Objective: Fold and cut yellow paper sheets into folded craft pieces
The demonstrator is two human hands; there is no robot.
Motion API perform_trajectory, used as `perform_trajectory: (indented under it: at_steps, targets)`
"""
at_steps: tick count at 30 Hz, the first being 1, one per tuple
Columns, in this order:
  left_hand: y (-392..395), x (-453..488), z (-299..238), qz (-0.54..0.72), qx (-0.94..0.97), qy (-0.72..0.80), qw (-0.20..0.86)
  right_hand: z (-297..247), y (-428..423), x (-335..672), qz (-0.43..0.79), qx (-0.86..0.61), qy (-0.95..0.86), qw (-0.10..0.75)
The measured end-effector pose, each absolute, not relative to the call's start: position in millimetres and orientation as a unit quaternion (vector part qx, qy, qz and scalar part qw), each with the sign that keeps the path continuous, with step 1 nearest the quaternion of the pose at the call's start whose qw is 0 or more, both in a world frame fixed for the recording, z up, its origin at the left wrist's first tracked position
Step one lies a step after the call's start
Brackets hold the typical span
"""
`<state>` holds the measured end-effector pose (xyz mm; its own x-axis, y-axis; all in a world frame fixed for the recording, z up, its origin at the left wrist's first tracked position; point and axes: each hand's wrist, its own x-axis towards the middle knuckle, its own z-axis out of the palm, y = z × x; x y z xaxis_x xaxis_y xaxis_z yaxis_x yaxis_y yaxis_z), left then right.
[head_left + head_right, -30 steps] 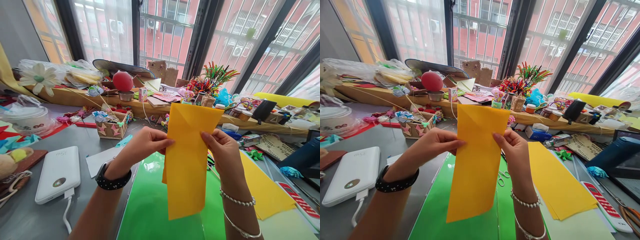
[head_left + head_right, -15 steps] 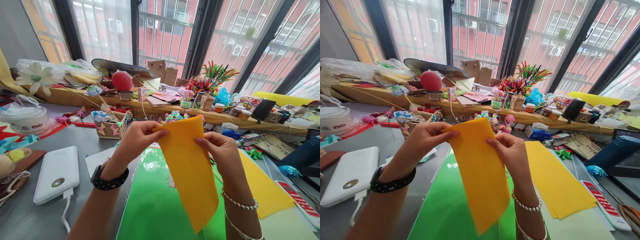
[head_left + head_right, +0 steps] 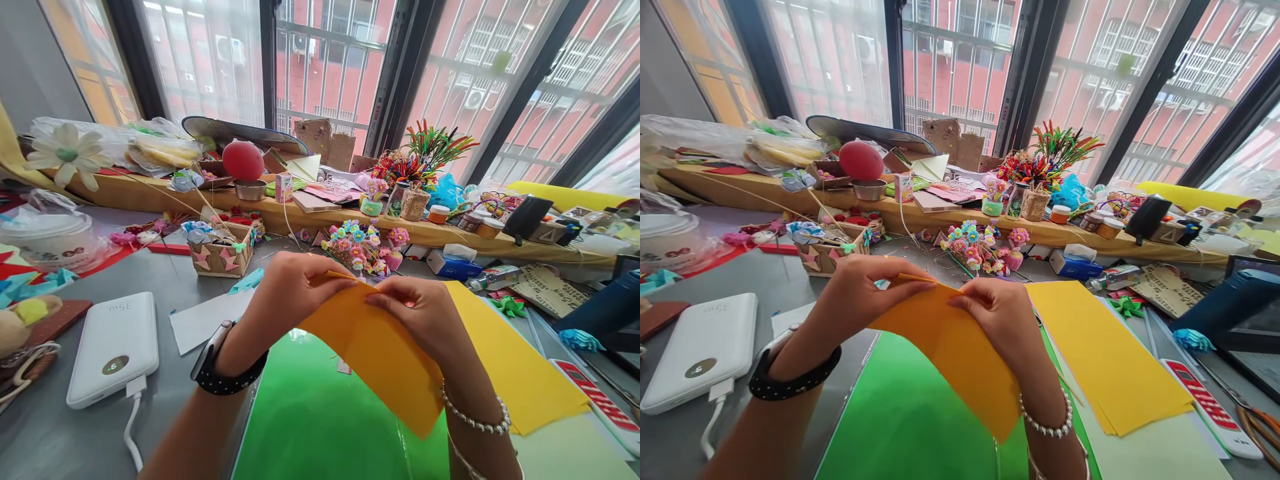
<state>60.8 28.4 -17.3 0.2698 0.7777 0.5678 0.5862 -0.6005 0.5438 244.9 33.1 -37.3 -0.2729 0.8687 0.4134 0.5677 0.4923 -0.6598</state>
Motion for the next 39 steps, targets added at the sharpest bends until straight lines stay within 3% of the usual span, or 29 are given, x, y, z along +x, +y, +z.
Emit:
perform_trajectory:
  at_steps: [19, 23, 27, 31, 33, 35, 39]
  targets:
    - [29, 23, -9, 0.566, 0.615, 0.543, 0.077, -56, 70, 293, 0.244, -0.522, -0.713, 0.399]
    - [29, 17, -9, 0.571, 0.584, 0.577, 0.032, -69, 87, 325, 0.222, -0.573, -0.633, 0.471]
    - [31, 25, -12, 0.499, 0.676, 0.539, 0.053, -59, 77, 312, 0.197, -0.567, -0.617, 0.508]
    - [33, 41, -14, 0.451, 0.749, 0.478, 0.084, -42, 48, 263, 0.27, -0.43, -0.756, 0.412]
    - [32, 44, -13, 0.455, 0.748, 0.473, 0.098, -40, 41, 248, 0.26, -0.414, -0.805, 0.335]
    - [30, 43, -12, 0.485, 0.719, 0.481, 0.127, -43, 41, 243, 0.26, -0.436, -0.801, 0.316]
    - [31, 33, -9, 0.58, 0.622, 0.486, 0.202, -48, 48, 252, 0.356, -0.483, -0.667, 0.442]
